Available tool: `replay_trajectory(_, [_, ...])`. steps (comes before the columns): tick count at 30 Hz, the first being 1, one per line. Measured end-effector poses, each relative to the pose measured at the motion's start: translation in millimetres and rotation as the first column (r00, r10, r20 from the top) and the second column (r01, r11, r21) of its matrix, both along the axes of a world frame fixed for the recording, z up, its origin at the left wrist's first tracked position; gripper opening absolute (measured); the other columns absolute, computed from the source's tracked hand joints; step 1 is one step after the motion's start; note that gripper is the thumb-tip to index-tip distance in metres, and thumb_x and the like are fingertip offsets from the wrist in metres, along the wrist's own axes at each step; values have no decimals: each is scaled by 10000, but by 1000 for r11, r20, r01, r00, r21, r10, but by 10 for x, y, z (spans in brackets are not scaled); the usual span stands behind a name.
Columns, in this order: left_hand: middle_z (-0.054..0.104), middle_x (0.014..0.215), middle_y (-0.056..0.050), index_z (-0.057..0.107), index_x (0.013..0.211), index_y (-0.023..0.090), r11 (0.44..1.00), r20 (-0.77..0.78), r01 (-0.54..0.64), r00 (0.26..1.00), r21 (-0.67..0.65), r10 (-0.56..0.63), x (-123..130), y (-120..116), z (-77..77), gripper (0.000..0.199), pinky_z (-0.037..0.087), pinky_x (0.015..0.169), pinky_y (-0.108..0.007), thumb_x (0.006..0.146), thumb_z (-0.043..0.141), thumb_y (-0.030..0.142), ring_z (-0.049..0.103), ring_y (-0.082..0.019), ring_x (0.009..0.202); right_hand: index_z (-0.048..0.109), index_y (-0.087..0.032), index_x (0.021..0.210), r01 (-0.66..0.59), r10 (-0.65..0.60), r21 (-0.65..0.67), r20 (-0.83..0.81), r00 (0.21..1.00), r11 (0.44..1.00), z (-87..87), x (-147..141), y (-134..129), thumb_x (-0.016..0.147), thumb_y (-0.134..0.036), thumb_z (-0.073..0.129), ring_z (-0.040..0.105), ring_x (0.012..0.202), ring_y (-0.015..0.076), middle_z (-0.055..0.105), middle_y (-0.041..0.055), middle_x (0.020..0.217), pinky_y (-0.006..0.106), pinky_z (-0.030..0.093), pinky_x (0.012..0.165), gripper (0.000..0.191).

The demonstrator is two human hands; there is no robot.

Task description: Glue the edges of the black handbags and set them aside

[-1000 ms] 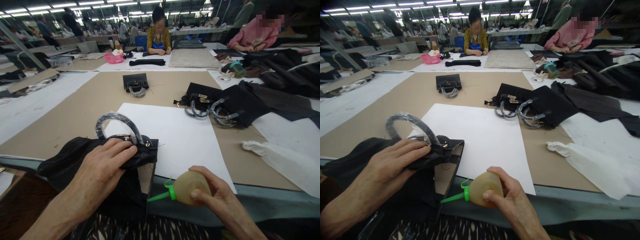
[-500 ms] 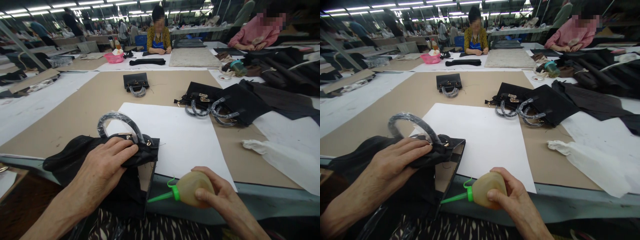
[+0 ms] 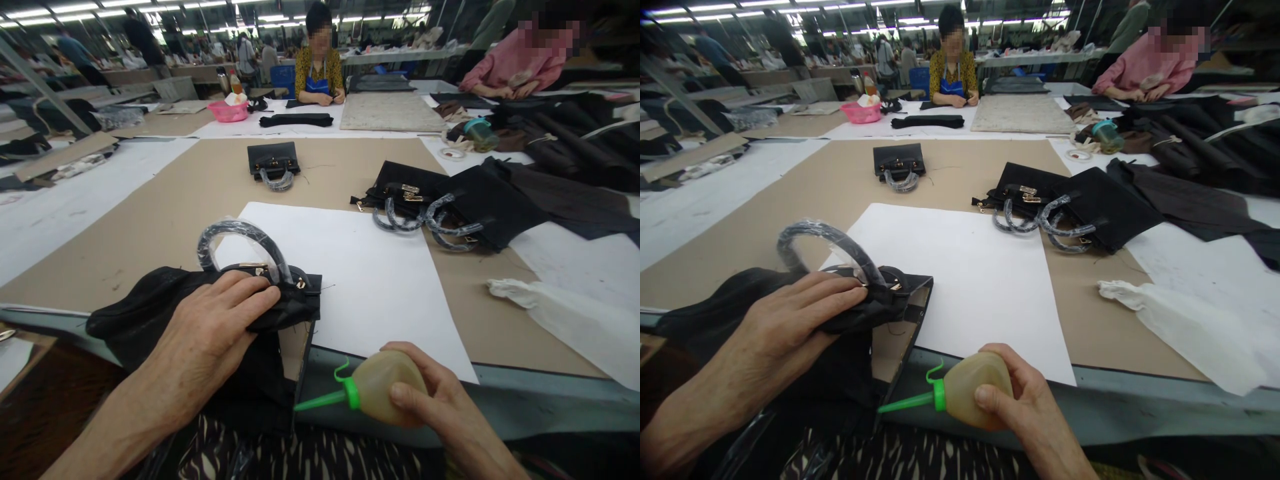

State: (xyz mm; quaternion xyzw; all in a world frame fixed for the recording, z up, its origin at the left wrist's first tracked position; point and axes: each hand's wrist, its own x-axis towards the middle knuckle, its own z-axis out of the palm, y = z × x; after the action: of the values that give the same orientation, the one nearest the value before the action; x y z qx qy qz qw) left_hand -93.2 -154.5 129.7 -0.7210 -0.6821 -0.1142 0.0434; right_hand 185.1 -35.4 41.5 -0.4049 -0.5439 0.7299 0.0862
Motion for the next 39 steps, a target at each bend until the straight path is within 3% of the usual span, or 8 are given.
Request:
replay_trajectory(10, [601,1143,-73,533,1102,205,1000,6,-5,1000,0,5,18,13,10,373,464,860,-422,786,417,45,524,-242,1056,602,-238,976,0,0,30,-7,1000,1000,-37,1,8,705,-452,695,543,715,173,625,-16,802,219,429,594,358])
replay_trajectory(18, [608,1126,-83,564,1074,190,1000,13,-19,1000,-23,19,47,38,34,343,470,859,-431,795,417,56,532,-254,1035,623,-225,939,-10,10,39,3,1000,999,80,-24,-94,691,-404,677,543,709,184,623,-16,774,223,437,600,310])
replay_trajectory(23, [614,1117,-87,575,1060,186,1000,16,-14,1000,-22,15,46,52,50,343,485,825,-416,789,418,47,542,-257,1018,628,-244,997,103,-106,48,59,993,994,170,-6,-192,627,-359,701,582,735,204,659,-11,829,222,473,590,393])
replay_trajectory(27, [620,1105,-83,584,1041,187,999,12,-27,1000,-32,27,44,73,67,342,491,805,-407,785,417,34,549,-255,1005,635,-258,1047,149,-175,176,138,975,973,177,19,-233,620,-348,702,619,866,243,681,13,980,226,525,638,442])
replay_trajectory(31, [631,1075,-88,589,1020,178,1000,9,-20,1000,-23,20,59,114,86,311,503,758,-405,795,425,39,556,-260,973,618,-234,1103,96,-179,434,153,972,896,18,31,-177,691,-410,691,624,942,259,655,48,1075,265,534,774,454])
replay_trajectory(35, [631,1068,-92,589,997,175,999,6,-25,1000,-39,26,65,144,112,322,507,733,-407,774,424,12,554,-263,963,570,-216,1144,23,-140,634,135,981,773,-166,-14,-53,768,-424,657,613,985,273,614,73,1147,323,526,838,439])
replay_trajectory(39, [626,1066,-85,590,985,183,995,8,-48,999,-89,49,49,180,139,309,497,754,-399,770,444,15,546,-254,969,516,-217,1160,-24,-91,770,106,990,637,-200,-121,52,843,-387,598,593,997,266,586,78,1146,356,521,860,369])
